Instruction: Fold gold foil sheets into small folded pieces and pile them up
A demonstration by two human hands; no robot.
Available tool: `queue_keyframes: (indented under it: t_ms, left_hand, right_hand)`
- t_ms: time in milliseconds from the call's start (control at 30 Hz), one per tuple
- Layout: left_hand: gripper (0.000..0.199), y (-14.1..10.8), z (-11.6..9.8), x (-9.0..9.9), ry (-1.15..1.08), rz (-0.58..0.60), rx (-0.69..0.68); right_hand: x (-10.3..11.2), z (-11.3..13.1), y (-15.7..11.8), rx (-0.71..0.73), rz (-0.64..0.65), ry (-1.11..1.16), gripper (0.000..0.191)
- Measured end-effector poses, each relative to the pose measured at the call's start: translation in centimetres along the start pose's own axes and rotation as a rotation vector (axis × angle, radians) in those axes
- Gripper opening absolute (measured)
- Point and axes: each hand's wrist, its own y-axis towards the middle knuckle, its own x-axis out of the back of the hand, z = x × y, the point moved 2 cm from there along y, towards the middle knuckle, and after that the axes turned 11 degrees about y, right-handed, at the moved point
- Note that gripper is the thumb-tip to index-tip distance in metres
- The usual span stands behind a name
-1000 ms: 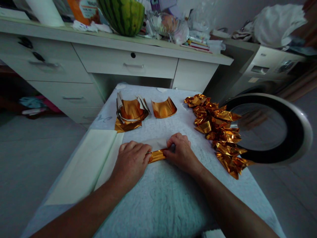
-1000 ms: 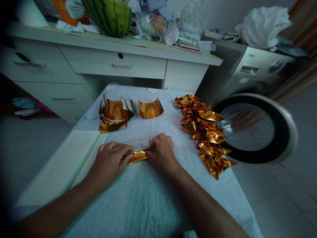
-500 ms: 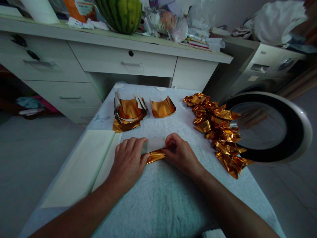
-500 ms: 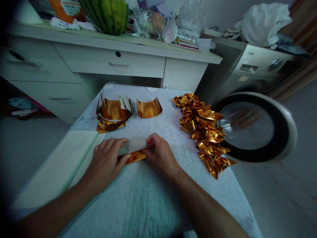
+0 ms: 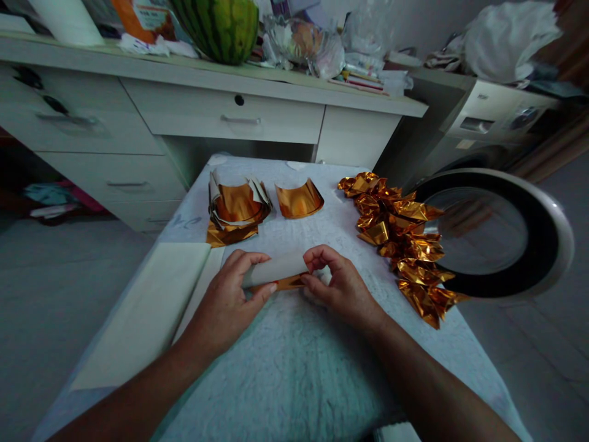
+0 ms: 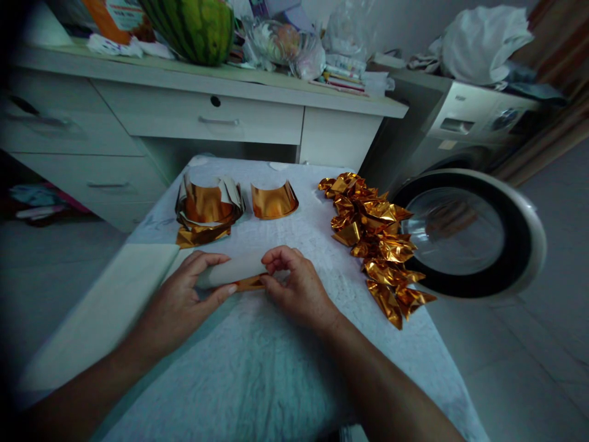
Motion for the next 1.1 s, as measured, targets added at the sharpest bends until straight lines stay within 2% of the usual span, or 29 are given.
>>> queue_keyframes:
  t_ms: [67,167,333,433,700,1100]
  left_hand:
    - [0.014,0.09,-0.03,0.18,-0.008,-0.014,-0.031]
    - [0.007,0.09,-0.02,0.34,-0.041,-0.025,-0.071]
    - [0.012,-0.07,0.14,0.25,-0.118,0.121,0.054]
    - [0.018,-0.06,0.11,0.24,-0.142,0.136,0.083]
    - [0.017,0.06,-0.08,0.31,-0.176,0.180,-0.002]
    - [0.027,-0.10,-0.14,0.43,-0.192,0.226,0.022]
  right_hand:
    - [0.07,-0.11,0.05,0.006,0.006,-0.005,0.011]
    - [0.13,-0.31,0.08,-0.020,0.005,0.034,0.004]
    - [0.17,-0.33,0.06,-0.046,0.008,0.084,0.006]
    - [0.20,-0.24,0.00,-0.054,0.002,0.095,0.005]
    - [0.21,0.04,0.05,-0.026,0.012,0.071,0.004]
    - [0.17,0.19,0.00,-0.055,0.032,0.121,0.007]
